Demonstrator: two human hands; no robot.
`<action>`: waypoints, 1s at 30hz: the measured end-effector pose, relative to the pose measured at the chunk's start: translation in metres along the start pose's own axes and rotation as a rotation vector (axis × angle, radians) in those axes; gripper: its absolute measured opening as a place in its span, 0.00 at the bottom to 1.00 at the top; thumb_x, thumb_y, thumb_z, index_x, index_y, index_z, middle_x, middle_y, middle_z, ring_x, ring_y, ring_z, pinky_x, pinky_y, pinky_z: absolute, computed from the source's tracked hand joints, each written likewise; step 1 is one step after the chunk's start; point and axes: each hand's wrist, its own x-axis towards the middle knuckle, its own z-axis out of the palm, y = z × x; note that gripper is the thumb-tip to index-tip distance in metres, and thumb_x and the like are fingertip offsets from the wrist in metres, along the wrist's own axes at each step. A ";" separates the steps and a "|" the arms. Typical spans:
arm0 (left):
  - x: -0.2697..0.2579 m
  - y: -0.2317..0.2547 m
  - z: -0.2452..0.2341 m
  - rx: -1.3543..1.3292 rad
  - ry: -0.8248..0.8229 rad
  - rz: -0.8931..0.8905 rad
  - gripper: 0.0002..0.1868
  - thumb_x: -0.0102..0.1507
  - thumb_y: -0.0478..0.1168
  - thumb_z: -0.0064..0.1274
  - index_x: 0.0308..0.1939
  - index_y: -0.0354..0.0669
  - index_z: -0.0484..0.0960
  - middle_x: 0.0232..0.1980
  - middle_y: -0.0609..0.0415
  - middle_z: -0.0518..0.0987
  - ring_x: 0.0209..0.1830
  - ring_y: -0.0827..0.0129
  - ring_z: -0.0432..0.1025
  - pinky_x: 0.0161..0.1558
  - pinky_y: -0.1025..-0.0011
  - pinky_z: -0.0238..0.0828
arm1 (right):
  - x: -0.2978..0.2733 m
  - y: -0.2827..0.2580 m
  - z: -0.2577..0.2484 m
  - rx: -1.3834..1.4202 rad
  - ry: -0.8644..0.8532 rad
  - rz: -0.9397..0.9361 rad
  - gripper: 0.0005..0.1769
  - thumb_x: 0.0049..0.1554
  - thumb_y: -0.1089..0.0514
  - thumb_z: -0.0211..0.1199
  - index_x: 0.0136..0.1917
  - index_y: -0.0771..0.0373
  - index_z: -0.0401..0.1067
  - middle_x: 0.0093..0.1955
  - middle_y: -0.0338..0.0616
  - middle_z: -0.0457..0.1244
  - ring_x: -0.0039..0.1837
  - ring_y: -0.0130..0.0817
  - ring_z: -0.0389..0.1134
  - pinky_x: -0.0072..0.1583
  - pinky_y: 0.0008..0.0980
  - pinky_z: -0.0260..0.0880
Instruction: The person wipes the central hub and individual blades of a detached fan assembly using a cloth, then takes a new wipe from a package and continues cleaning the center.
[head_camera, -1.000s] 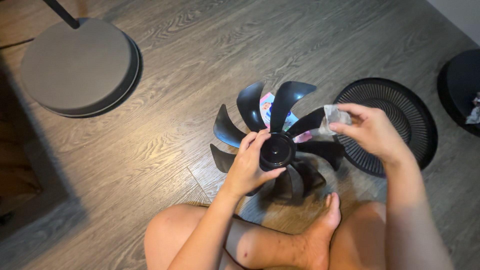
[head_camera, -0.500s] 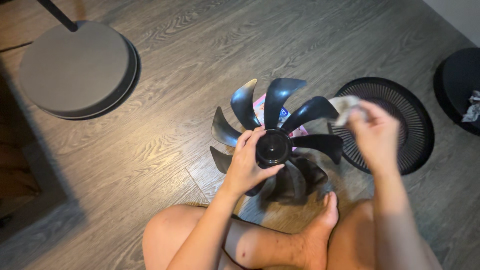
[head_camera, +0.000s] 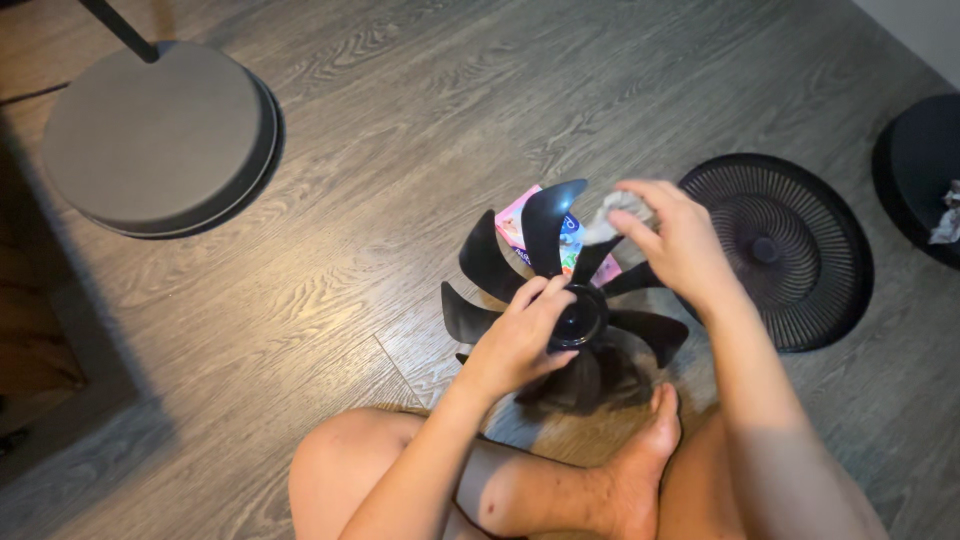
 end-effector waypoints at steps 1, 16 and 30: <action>0.000 0.000 0.000 0.010 -0.018 0.013 0.42 0.48 0.34 0.72 0.63 0.35 0.67 0.70 0.38 0.70 0.67 0.40 0.65 0.65 0.58 0.68 | 0.003 0.001 0.003 0.055 -0.097 0.154 0.16 0.59 0.56 0.66 0.57 0.69 0.75 0.52 0.58 0.70 0.52 0.47 0.73 0.51 0.37 0.71; -0.006 -0.073 -0.070 0.399 0.655 -0.440 0.47 0.47 0.43 0.79 0.64 0.35 0.68 0.61 0.40 0.72 0.63 0.45 0.65 0.66 0.55 0.63 | -0.145 0.149 0.045 0.193 -0.134 0.706 0.26 0.71 0.49 0.41 0.63 0.70 0.72 0.60 0.57 0.67 0.62 0.46 0.67 0.64 0.42 0.63; -0.026 -0.112 -0.067 0.295 0.822 -0.682 0.47 0.50 0.48 0.81 0.63 0.37 0.67 0.60 0.37 0.73 0.60 0.48 0.70 0.63 0.59 0.67 | -0.240 -0.004 0.221 -0.303 -0.096 0.478 0.35 0.51 0.71 0.50 0.73 0.76 0.59 0.76 0.65 0.55 0.75 0.62 0.58 0.71 0.44 0.61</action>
